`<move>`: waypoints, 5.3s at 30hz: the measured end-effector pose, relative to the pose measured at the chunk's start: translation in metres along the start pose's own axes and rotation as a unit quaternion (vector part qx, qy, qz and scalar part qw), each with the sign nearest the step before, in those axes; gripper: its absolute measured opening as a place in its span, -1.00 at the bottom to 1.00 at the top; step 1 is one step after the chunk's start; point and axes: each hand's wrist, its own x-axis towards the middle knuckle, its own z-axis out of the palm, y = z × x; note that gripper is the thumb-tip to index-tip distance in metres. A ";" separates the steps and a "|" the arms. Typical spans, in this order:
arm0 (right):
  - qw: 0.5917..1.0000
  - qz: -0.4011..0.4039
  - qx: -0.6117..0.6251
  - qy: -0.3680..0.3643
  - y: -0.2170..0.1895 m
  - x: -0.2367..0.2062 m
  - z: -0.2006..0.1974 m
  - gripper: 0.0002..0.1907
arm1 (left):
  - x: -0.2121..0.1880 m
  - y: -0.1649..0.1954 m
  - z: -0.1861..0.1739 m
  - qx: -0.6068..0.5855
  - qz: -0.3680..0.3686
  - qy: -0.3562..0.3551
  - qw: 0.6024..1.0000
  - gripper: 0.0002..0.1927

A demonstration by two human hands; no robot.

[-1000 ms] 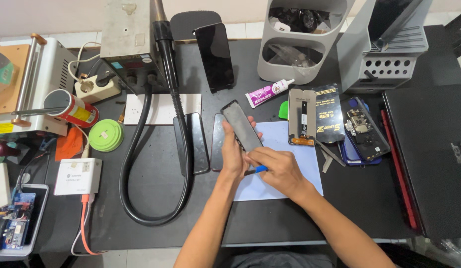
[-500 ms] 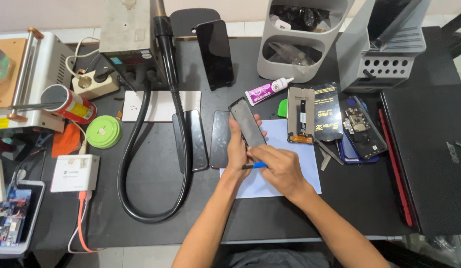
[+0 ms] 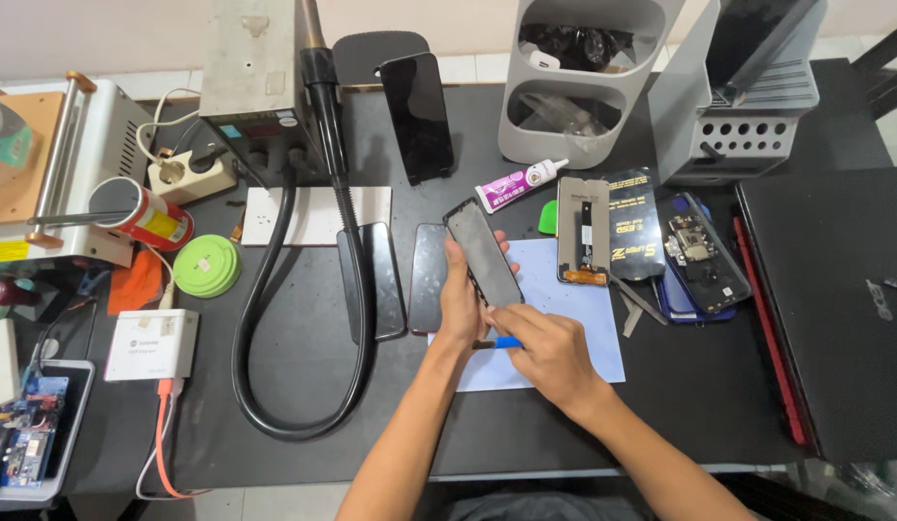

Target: The person uses a blue plastic pry tool to scrape adhesive residue from the edges and surface of a smartphone screen assembly. They rotate the device to access different sides and continue scraping until the surface is cleared.

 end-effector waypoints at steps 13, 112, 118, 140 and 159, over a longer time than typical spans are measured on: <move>0.987 0.087 -0.119 -0.062 -0.014 -0.003 0.012 -0.22 | -0.001 0.008 0.005 0.027 0.052 -0.028 0.998 -0.30; 0.971 0.180 0.134 0.082 0.023 0.008 -0.020 -0.76 | -0.007 0.001 0.016 0.018 -0.101 -0.128 0.986 -0.38; 0.967 0.143 0.211 0.028 0.013 -0.019 -0.015 -0.81 | -0.011 0.014 0.020 -0.050 -0.103 -0.112 0.987 -0.38; 0.985 0.118 0.128 -0.002 -0.016 -0.023 -0.019 -0.77 | -0.011 0.014 0.021 -0.095 -0.101 -0.096 0.986 -0.32; 0.976 0.155 0.142 0.062 -0.023 -0.018 0.009 -0.77 | -0.013 0.014 0.020 -0.091 -0.088 -0.064 0.990 -0.25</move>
